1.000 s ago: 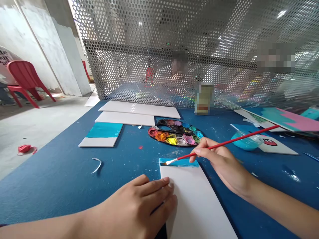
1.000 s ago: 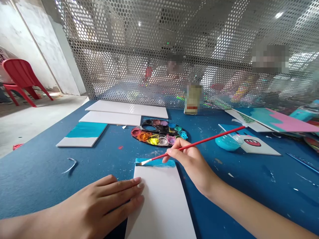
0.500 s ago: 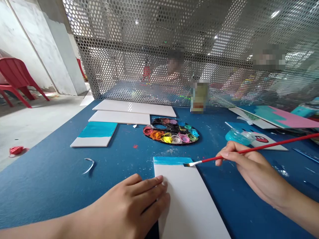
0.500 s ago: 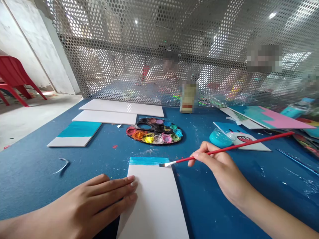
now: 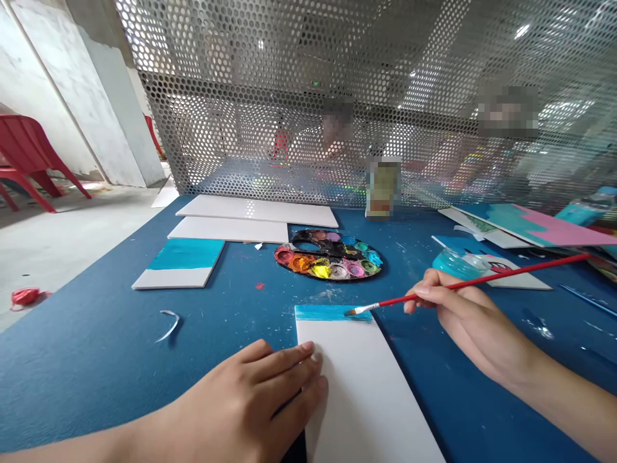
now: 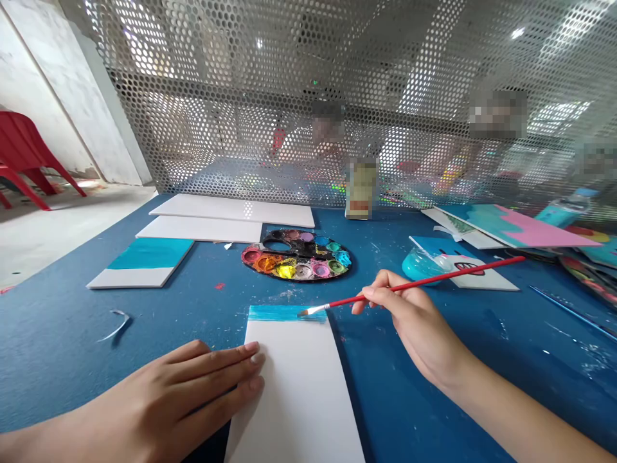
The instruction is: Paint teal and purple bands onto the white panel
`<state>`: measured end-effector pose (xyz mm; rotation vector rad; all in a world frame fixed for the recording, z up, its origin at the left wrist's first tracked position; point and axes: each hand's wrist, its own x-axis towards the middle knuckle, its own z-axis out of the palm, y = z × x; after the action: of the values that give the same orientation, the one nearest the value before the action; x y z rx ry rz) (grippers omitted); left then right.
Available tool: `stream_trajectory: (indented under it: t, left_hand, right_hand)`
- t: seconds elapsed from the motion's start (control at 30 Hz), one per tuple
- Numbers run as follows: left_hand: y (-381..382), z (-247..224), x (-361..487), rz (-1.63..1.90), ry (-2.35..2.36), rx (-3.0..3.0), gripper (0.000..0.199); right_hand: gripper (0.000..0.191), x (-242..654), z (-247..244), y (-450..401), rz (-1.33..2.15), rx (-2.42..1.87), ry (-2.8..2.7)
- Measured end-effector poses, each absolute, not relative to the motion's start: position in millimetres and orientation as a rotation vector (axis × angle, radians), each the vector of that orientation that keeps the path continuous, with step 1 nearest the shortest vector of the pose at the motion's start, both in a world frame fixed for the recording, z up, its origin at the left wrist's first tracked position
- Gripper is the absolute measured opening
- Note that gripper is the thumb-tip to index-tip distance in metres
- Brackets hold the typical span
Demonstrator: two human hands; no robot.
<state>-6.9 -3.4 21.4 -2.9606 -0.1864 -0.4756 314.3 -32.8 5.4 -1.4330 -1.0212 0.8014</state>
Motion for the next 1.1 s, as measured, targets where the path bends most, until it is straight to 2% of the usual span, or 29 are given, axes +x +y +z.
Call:
stream_trajectory:
  t: [0.23, 0.43, 0.9, 1.1]
  left_hand:
    - [-1, 14, -7, -0.572, -0.184, -2.966, 0.041]
    - [-1, 16, -2, -0.602, -0.164, -2.874, 0.053]
    - [1, 18, -3, -0.555, -0.169, -2.932, 0.043]
    - [0, 20, -4, -0.548, -0.144, -2.891, 0.049]
  right_hand:
    - [0.038, 329, 15, -39, 0.728, -1.46, -1.06]
    - [0.035, 314, 16, -36, 0.776, -1.435, -1.076]
    - [0.033, 330, 18, -39, 0.693, -1.455, -1.02]
    - [0.035, 334, 15, -38, 0.697, -1.476, -1.019]
